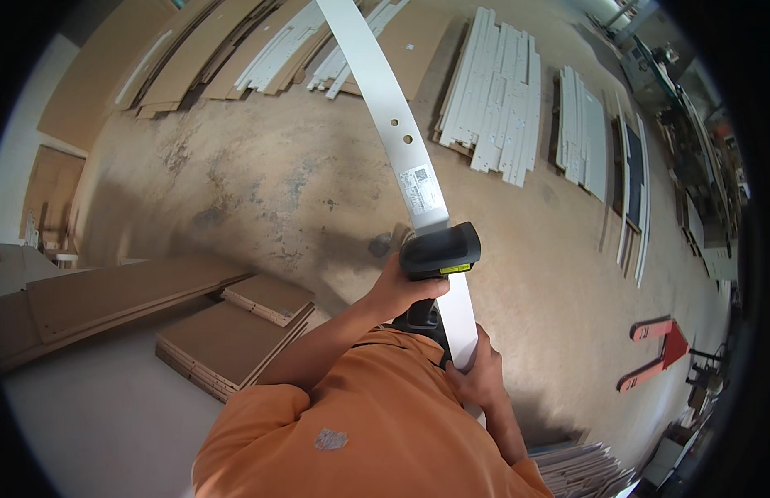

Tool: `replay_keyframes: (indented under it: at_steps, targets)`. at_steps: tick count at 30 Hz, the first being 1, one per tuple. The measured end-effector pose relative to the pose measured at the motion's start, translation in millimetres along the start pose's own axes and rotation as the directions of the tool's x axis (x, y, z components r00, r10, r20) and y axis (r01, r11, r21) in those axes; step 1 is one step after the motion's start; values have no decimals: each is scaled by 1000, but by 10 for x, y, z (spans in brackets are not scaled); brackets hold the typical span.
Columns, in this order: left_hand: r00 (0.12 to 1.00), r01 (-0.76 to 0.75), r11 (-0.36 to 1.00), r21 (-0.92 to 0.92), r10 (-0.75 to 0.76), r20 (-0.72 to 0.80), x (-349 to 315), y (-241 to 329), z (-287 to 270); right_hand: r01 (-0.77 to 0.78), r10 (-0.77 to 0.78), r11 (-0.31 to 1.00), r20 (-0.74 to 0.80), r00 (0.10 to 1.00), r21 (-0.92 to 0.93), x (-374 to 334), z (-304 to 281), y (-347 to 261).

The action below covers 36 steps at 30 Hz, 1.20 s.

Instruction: The person scans white wood panels with a handheld barcode scanner and uses a yellow air blower to clear dust. They pick up panels from a machine table, scan them, and place them into stacks on the floor, repeating the process throughout the clip.

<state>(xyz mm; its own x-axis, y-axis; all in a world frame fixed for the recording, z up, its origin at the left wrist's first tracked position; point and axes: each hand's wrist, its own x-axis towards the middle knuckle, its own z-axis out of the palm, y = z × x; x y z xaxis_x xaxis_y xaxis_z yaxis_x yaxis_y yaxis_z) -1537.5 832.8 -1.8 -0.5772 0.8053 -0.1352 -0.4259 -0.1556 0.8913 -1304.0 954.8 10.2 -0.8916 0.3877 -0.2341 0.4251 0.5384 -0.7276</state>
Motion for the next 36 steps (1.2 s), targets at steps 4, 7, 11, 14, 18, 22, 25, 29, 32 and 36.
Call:
replay_keyframes:
  at_steps: [4, 7, 11, 14, 18, 22, 25, 29, 32, 36]
  targets:
    - [988, -12, 1000, -25, 9, -151, 711, 147, -531, 81, -78, 996, 142, 987, -19, 1226, -110, 89]
    - [954, -28, 999, -36, 16, -301, 1133, 389, -846, 131, -122, 991, 268, 956, -16, 2108, -202, 35]
    - [906, -62, 995, 79, 89, -414, 1649, 880, -1376, 327, -311, 945, 340, 888, 8, 3403, -317, -223]
    - [861, -152, 980, 126, 194, -471, 1888, 1076, -1689, 484, -482, 871, 338, 808, 84, 4174, -379, -441]
    - [822, -189, 979, 74, 199, -534, 2223, 1346, -2131, 572, -518, 819, 366, 773, -49, 5066, -366, -826]
    - [823, -208, 974, 91, 224, -523, 2472, 1529, -2678, 565, -525, 821, 282, 803, -81, 5689, -186, -1184]
    - [844, -157, 982, 102, 187, -503, 2657, 1676, -3215, 498, -452, 858, 275, 848, -124, 6095, 22, -1381]
    - [831, -149, 988, 45, 150, -536, 2894, 1936, -4046, 406, -359, 900, 261, 896, -158, 6501, 320, -1248]
    - [749, 8, 997, -78, -58, -660, 3133, 2188, -4861, 169, -63, 899, 263, 963, -405, 6592, 370, -792]
    - [698, 60, 994, -96, -110, -708, 3530, 2417, -5945, -121, 343, 807, 292, 893, -579, 6084, 199, -263]
